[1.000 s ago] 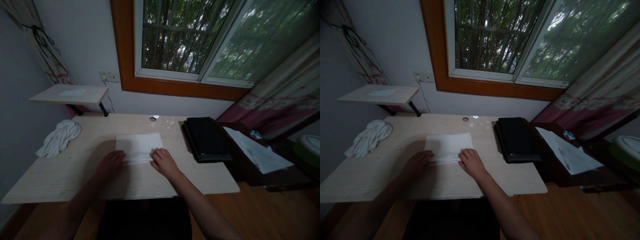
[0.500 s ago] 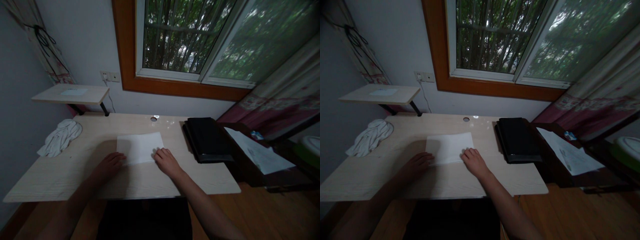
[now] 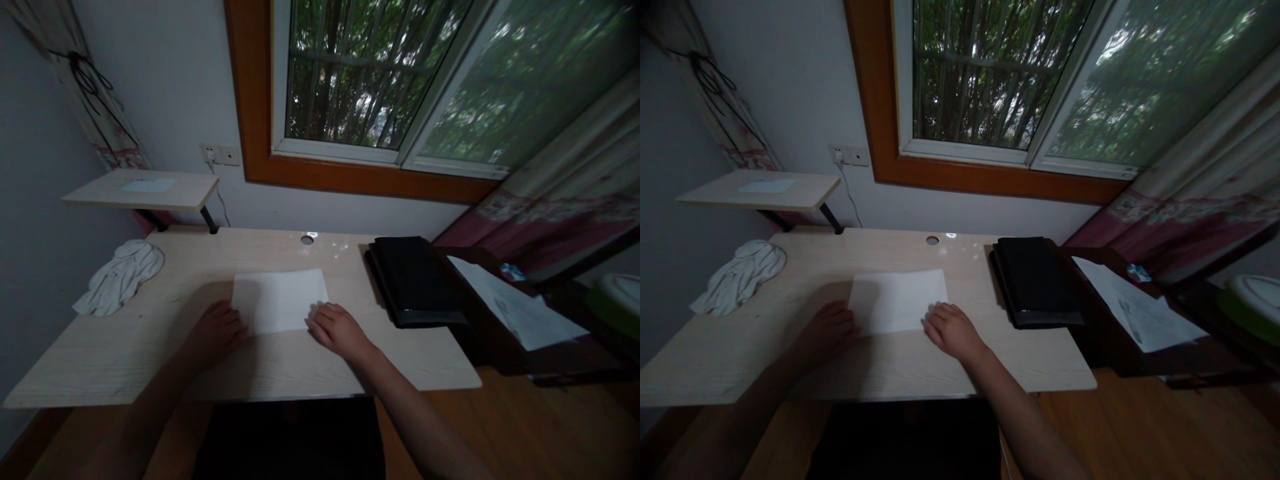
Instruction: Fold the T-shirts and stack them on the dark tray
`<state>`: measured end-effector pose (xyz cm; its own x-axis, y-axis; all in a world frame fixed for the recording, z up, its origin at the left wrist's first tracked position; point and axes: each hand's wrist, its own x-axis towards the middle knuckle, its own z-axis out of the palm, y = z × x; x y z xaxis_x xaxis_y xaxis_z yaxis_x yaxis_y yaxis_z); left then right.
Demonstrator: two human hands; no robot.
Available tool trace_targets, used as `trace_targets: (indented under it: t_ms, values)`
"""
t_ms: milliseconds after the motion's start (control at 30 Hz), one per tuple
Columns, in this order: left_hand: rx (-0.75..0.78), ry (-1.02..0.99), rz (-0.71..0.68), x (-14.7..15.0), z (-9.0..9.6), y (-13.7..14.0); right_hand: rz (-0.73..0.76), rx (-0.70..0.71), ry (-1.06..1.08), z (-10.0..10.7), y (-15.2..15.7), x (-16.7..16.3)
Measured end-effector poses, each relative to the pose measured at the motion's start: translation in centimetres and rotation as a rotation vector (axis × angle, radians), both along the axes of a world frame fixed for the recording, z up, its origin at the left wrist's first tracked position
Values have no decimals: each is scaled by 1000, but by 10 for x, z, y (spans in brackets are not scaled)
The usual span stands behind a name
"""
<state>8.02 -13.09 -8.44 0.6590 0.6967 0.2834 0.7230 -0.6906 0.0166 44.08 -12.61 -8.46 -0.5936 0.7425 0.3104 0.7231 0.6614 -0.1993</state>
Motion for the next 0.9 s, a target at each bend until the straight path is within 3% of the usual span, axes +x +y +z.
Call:
trace_targets:
  t_ms: [200,433,600,900]
  values:
    - [90,-111,161,49,-9,40,-147,-1,177,4,40,-45]
    - [81,-121,400,94,-32,80,-291,-52,98,-16,80,-101]
    - [103,-147,440,88,-42,81,-374,-80,83,-31,80,-99]
    - [8,-178,526,60,-46,81,-465,-86,53,-36,79,-65]
